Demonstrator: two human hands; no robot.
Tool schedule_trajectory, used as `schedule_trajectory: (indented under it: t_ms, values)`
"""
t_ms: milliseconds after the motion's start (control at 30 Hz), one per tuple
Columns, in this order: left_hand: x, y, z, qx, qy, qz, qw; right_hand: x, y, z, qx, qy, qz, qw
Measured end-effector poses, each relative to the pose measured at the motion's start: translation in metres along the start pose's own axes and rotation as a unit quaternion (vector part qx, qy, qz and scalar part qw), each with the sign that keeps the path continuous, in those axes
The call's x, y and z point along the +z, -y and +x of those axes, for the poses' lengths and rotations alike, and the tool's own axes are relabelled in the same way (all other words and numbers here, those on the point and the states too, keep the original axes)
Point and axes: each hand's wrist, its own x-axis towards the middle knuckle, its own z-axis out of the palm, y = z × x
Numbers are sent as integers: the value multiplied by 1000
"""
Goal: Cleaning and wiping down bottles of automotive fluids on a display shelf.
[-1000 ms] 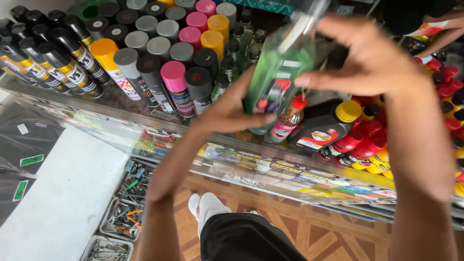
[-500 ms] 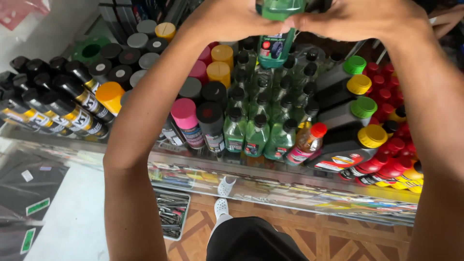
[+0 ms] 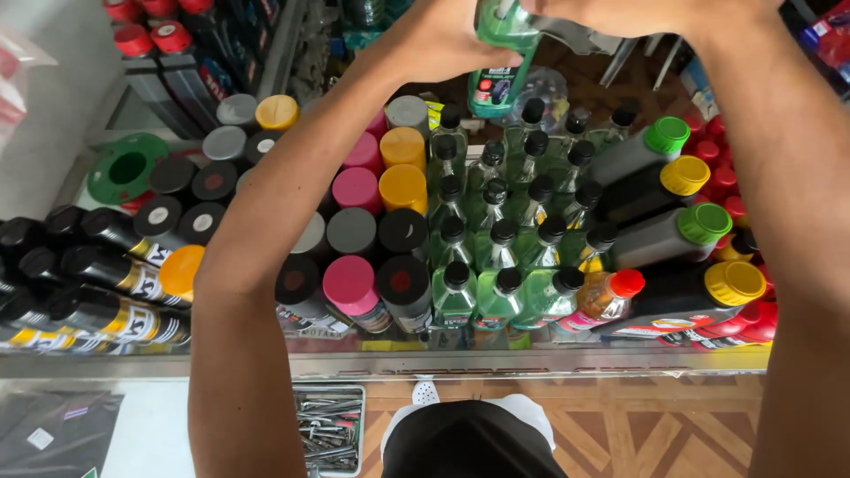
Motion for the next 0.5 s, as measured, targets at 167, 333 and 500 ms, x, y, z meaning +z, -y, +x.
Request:
schedule_trajectory:
  t_ms: [167,333,500]
  values:
    - [17,8,0,-35,-16,-59,998,-3,27,10,99,61,-41,992]
    - [37,18,-11,-53,2,-84,995,-14,54,7,64,51,-2,997]
    - [53,25,-24,-95,17,-73,993,3,43,9,32,29,71,997]
